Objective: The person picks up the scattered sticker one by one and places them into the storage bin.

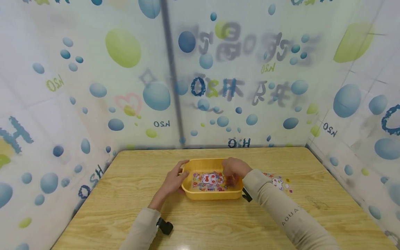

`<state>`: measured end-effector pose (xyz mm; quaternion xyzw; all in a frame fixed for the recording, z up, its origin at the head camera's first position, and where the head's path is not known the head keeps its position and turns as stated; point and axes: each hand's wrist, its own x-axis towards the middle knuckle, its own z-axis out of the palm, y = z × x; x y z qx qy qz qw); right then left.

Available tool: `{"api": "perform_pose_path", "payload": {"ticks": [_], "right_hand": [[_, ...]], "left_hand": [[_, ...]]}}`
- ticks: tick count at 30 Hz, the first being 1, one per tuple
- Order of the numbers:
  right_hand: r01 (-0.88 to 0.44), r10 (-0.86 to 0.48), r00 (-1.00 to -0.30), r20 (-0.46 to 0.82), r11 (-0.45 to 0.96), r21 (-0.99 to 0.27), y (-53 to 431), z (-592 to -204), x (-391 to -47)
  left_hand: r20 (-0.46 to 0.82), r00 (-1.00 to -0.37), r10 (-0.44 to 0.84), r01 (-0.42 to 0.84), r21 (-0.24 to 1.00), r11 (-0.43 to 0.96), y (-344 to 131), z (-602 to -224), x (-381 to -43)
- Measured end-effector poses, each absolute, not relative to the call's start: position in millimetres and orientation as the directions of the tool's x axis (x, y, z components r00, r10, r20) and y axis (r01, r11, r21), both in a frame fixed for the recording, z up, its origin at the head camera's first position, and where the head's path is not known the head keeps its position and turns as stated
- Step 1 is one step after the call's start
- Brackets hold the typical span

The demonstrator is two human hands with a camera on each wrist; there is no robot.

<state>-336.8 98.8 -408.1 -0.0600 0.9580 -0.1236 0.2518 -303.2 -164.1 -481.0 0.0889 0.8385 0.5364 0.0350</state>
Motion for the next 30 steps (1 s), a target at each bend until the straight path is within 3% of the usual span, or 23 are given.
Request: {"api": "perform_pose_path", "payload": {"ticks": [9,18,30], "right_hand": [[-0.130,-0.221,-0.869,-0.442,0.965,-0.228,107,-399,-336],[-0.180,-0.358,-0.890,-0.283,0.846,-0.502,156,-379,-312],[-0.190,-0.331,-0.939,-0.096,0.729,-0.658,234,-389,-289]], "left_hand": [[0.037,-0.982,0.184,0.110,0.907,0.406,-164,-482,-303],[0.047,-0.981,0.188,0.122,0.903,0.411,-164,-480,-304],[0.042,-0.983,0.177,0.115,0.897,0.426,-163,-479,-303]]}}
